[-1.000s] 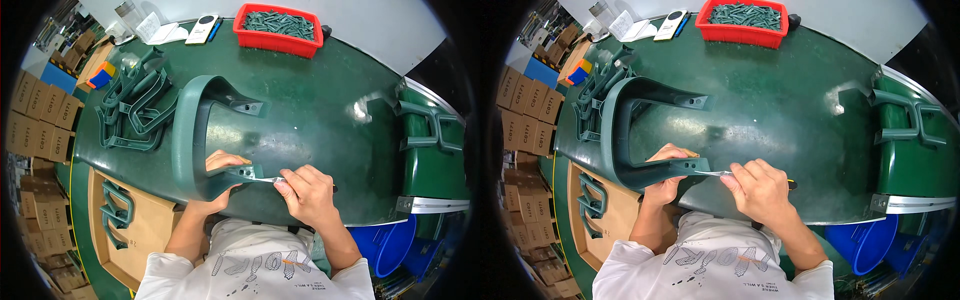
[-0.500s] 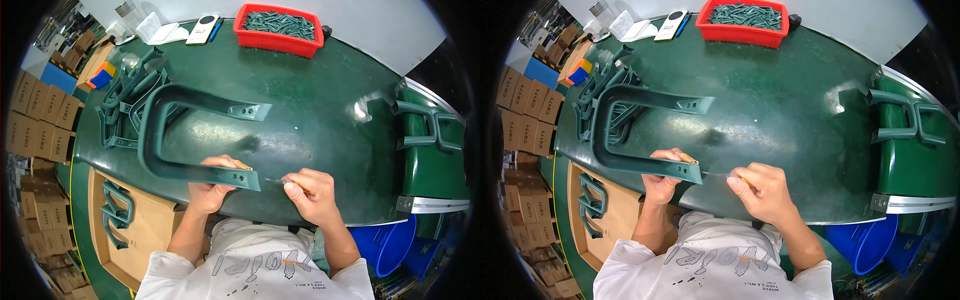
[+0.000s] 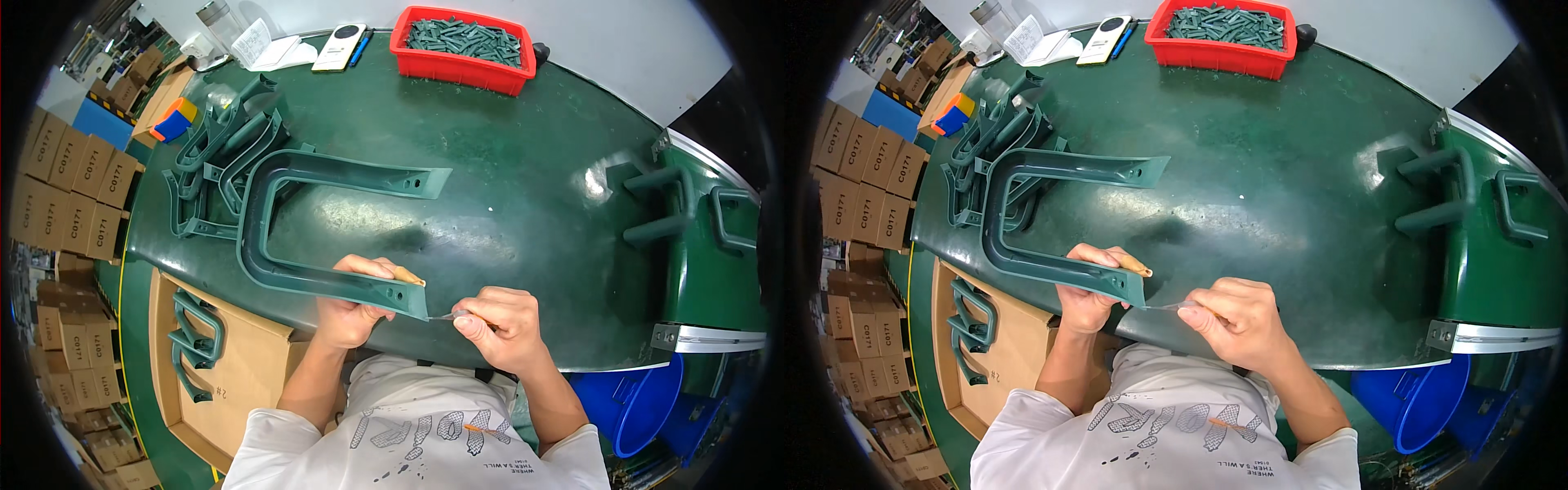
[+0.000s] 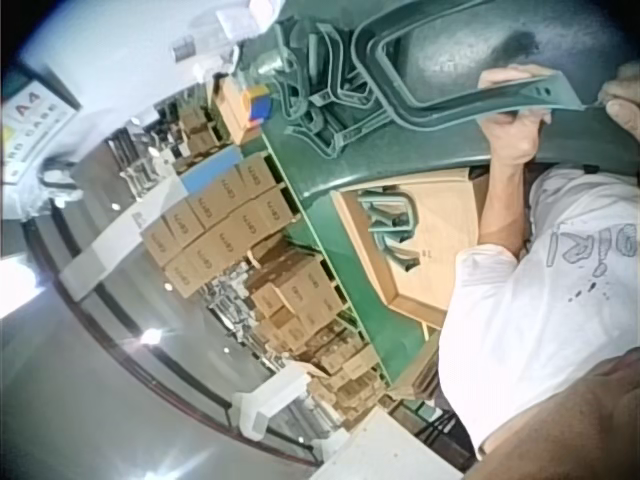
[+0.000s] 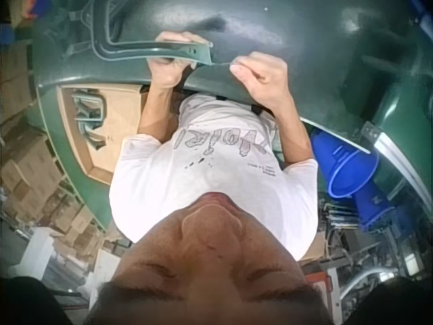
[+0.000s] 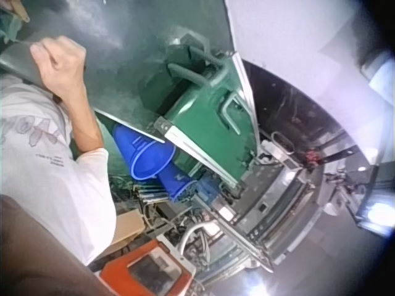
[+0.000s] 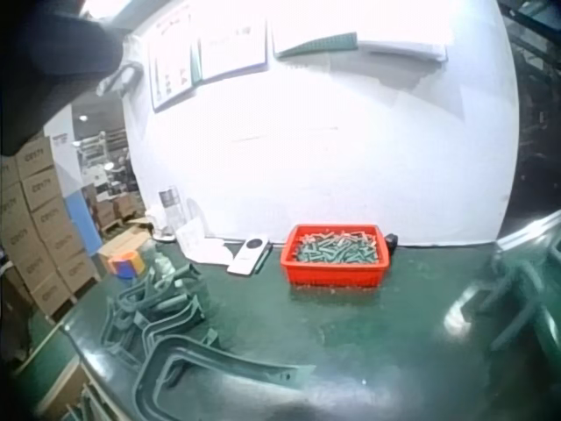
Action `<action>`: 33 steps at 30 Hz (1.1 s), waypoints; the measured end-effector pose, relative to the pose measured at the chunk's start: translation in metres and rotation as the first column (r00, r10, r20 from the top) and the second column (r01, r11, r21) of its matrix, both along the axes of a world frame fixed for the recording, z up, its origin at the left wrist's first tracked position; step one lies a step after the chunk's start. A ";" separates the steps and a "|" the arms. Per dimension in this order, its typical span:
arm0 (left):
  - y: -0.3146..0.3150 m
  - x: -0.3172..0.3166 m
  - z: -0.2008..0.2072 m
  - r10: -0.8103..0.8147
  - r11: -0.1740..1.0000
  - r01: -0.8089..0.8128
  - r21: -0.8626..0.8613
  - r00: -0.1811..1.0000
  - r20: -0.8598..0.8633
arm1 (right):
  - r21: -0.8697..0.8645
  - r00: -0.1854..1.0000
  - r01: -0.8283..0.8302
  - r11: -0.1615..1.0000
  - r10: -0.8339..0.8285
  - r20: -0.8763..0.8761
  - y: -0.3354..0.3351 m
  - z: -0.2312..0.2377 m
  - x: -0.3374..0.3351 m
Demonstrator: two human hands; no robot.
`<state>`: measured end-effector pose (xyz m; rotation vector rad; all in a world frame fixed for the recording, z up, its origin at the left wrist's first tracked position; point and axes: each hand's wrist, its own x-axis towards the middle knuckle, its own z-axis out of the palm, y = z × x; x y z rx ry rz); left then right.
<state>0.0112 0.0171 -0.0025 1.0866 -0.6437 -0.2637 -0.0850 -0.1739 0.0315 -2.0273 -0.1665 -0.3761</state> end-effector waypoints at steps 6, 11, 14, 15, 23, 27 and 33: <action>-0.002 -0.008 0.001 0.023 1.000 -0.022 0.014 0.999 -0.023 | -0.093 0.995 0.056 0.994 -0.047 0.087 0.001 0.000 0.005; -0.002 -0.011 -0.004 -0.052 0.997 0.052 -0.056 0.999 0.009 | -0.112 0.990 0.118 0.987 -0.108 0.093 0.005 -0.003 0.010; -0.008 -0.018 0.003 -0.117 0.993 0.115 0.028 0.985 0.128 | -0.067 0.981 0.195 0.978 -0.195 0.009 0.005 -0.004 0.012; -0.008 -0.019 0.004 -0.100 0.993 0.085 0.077 0.970 0.220 | -0.036 0.977 0.209 0.977 -0.211 -0.034 0.005 -0.006 0.013; -0.005 -0.009 0.001 -0.028 0.999 0.028 0.029 0.999 -0.016 | 0.494 0.918 -0.053 0.868 0.237 -0.317 -0.009 0.003 -0.001; -0.008 -0.009 -0.001 -0.019 1.000 0.019 0.017 1.000 -0.018 | 0.426 0.934 -0.110 0.898 0.240 -0.265 -0.008 0.001 0.003; -0.006 -0.008 -0.002 -0.013 1.000 0.013 0.012 1.000 -0.011 | 0.421 0.917 -0.186 0.888 0.310 -0.250 -0.008 0.001 0.000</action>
